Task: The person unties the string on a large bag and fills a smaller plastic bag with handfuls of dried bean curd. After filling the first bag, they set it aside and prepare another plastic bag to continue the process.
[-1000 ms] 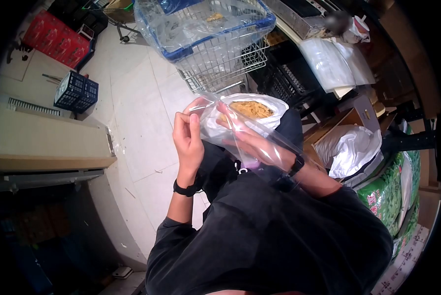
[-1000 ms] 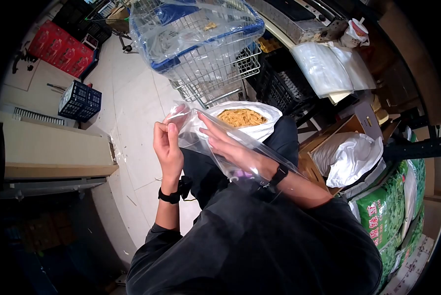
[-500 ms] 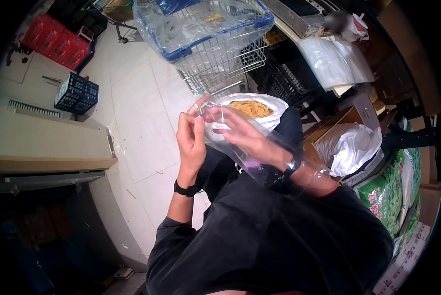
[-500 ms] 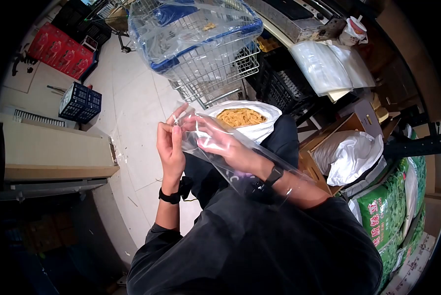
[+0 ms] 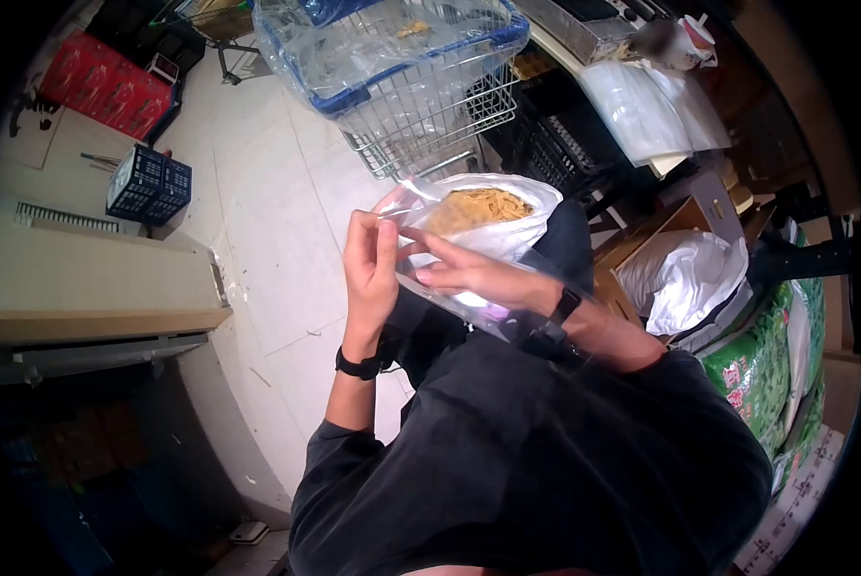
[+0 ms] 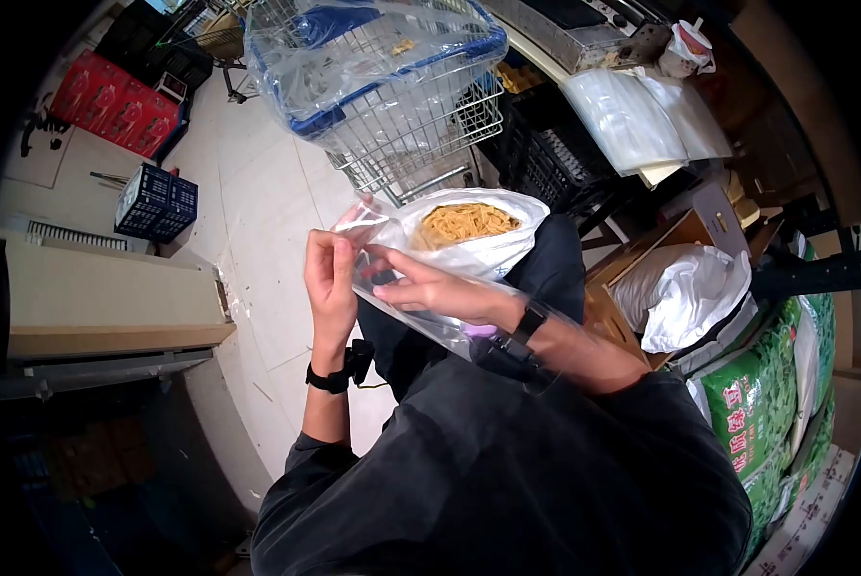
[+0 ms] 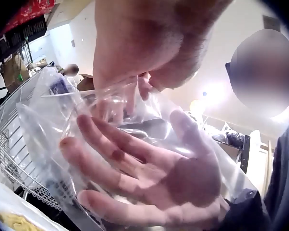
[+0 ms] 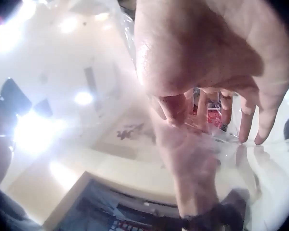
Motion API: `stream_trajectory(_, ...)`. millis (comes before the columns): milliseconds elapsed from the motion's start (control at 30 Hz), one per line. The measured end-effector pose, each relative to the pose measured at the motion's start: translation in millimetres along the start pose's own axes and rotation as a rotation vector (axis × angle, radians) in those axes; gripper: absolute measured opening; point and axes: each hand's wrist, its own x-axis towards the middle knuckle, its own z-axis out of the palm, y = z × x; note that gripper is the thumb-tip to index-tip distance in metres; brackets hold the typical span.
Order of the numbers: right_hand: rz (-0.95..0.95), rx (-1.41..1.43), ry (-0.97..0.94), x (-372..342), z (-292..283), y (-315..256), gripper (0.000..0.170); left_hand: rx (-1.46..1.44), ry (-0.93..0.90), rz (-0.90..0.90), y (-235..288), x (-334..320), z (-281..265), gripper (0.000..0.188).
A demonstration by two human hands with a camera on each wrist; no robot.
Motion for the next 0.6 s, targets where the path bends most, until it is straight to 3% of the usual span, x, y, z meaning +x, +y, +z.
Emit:
stream_trajectory(100, 0.033, -0.04, -0.007, 1.6, -3.2, 8.3, 0.059, -0.065, -0.015, -0.066, -0.8, -2.6, 0.6, 0.019)
stream_trajectory(167, -0.15, -0.192, 0.055, 1.4, -2.6, 13.5, 0.054, -0.029, 0.0, -0.04, -7.8, -1.8, -2.6, 0.019)
stream_trajectory(200, -0.151, -0.193, 0.054, 0.6, -2.1, 12.2, 0.054, 0.007, 0.017, -0.014, -12.3, -1.2, -4.3, 0.018)
stream_trajectory(267, -0.353, -0.201, 0.116, -4.0, 1.3, 3.7, 0.05, -0.005, 0.036, 0.006, -20.2, -0.6, -4.2, 0.018)
stream_trajectory(533, -0.356, -0.314, 0.089, 5.1, -5.0, 1.0, 0.05, -0.148, 0.04, -0.031, -15.0, -8.3, 10.2, 0.022)
stream_trajectory(600, -0.205, -0.263, 0.036, 7.1, -3.2, 0.1, 0.058, -0.086, -0.015, -0.034, -14.1, -6.7, 6.3, 0.021)
